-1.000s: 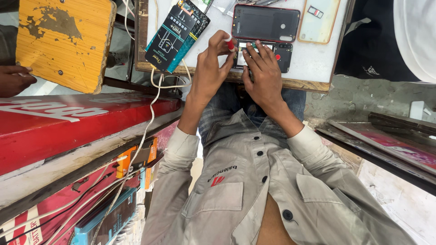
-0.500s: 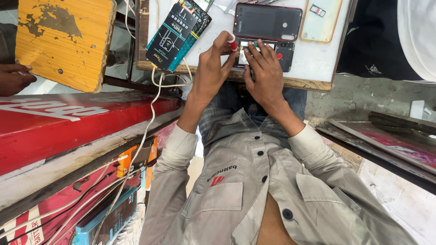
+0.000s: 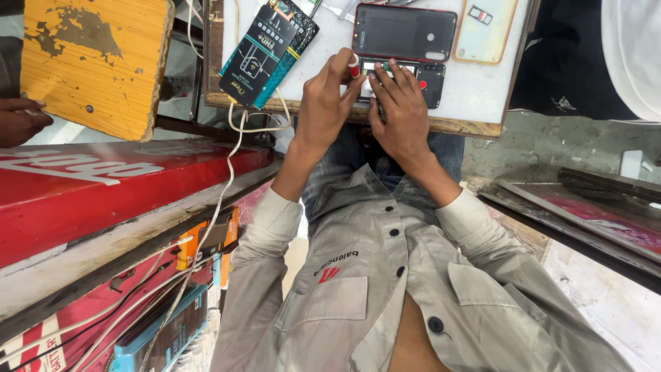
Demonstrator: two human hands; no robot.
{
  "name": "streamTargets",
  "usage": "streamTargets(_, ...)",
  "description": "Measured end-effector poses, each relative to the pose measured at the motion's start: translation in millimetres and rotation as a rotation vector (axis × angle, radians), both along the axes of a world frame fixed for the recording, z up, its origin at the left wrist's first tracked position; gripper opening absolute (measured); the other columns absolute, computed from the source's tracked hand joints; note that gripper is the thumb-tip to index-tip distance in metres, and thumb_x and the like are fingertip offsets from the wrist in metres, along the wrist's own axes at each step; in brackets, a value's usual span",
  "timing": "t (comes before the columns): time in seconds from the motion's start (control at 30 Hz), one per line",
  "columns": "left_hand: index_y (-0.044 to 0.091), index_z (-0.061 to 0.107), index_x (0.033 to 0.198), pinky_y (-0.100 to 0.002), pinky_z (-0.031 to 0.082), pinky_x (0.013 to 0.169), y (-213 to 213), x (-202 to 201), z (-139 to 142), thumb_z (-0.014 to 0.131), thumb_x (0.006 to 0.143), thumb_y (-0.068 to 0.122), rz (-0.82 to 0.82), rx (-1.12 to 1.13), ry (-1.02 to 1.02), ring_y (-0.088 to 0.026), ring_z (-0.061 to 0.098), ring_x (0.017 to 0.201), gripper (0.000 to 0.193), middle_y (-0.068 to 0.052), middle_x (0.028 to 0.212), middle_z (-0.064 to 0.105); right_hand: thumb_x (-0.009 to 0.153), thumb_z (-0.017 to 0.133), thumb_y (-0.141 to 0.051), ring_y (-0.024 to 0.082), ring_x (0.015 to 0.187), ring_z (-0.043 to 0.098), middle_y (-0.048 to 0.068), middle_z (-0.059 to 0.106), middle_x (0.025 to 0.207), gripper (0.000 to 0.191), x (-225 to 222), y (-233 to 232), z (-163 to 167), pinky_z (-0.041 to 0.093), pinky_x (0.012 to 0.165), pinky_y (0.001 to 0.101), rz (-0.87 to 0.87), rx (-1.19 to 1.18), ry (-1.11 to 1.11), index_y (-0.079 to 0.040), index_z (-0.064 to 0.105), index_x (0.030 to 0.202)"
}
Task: The person opens a red smartphone, removes the back cover, and uses a screwdriver to unscrew and detach internal components. They then handle the motherboard and other parts, placing them on the workbench.
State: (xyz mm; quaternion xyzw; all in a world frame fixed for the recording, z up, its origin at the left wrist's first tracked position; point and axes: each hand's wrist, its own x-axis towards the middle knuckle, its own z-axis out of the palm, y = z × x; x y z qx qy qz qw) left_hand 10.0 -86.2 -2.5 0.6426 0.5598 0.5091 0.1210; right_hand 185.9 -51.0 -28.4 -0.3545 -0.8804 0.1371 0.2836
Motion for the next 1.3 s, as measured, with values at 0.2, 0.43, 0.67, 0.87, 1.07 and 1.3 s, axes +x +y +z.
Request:
streamTargets(0.2, 0.007, 0.041, 0.136, -0.041, 0.056, 0.064, -2, 14, 4, 0.077, 0.097, 0.001, 0.087, 0.054, 0.094, -0.032, 0.071, 0.08, 0.053, -0.015, 0.099, 0.063, 0.096, 0.07, -0.002, 0.036, 0.144, 0.049, 0.017, 0.062, 0.146, 0.037, 0, 1, -1, 0.036, 0.122, 0.052, 0.003, 0.007, 0.0, 0.002, 0.069, 0.132)
streamTargets(0.43, 0.011, 0.034, 0.139, -0.042, 0.06, 0.081, -1, 19, 0, 0.07, 0.095, -0.004, 0.056, 0.127, 0.035, -0.038, 0.071, 0.095, 0.058, -0.022, 0.123, 0.064, 0.094, 0.07, -0.002, 0.037, 0.144, 0.05, 0.017, 0.062, 0.146, 0.035, -2, 4, -1, 0.036, 0.122, 0.0526, 0.011, -0.014, 0.015, 0.002, 0.069, 0.128)
streamTargets(0.67, 0.009, 0.032, 0.147, -0.036, 0.066, 0.095, -2, 15, -17, 0.056, 0.097, -0.021, -0.03, -0.08, -0.201, -0.036, 0.074, 0.109, 0.063, -0.019, 0.121, 0.064, 0.095, 0.07, -0.003, 0.037, 0.144, 0.049, 0.016, 0.062, 0.146, 0.04, -3, 2, 0, 0.036, 0.122, 0.0523, 0.012, -0.01, 0.007, 0.002, 0.068, 0.135)
streamTargets(0.87, 0.01, 0.035, 0.141, -0.038, 0.064, 0.083, -2, 20, -25, 0.061, 0.097, -0.016, 0.039, 0.0, -0.065, -0.036, 0.073, 0.096, 0.058, -0.018, 0.114, 0.064, 0.095, 0.069, -0.002, 0.037, 0.145, 0.049, 0.016, 0.061, 0.147, 0.038, -3, 4, -1, 0.036, 0.123, 0.0523, 0.016, -0.023, 0.018, 0.002, 0.068, 0.133)
streamTargets(1.07, 0.009, 0.034, 0.136, -0.045, 0.056, 0.068, -1, 13, -16, 0.075, 0.099, 0.0, 0.12, 0.014, 0.009, -0.036, 0.07, 0.083, 0.057, -0.017, 0.108, 0.063, 0.096, 0.068, -0.003, 0.038, 0.144, 0.049, 0.017, 0.061, 0.147, 0.035, -4, 5, -3, 0.036, 0.122, 0.0527, 0.021, -0.01, 0.02, 0.003, 0.068, 0.131)
streamTargets(1.3, 0.008, 0.034, 0.142, -0.043, 0.062, 0.079, -3, 7, -8, 0.065, 0.102, -0.005, 0.003, -0.042, -0.082, -0.04, 0.074, 0.105, 0.052, -0.018, 0.117, 0.067, 0.094, 0.068, -0.003, 0.037, 0.143, 0.049, 0.017, 0.062, 0.145, 0.038, -5, 6, -2, 0.036, 0.121, 0.0525, 0.019, -0.01, 0.012, 0.004, 0.068, 0.132)
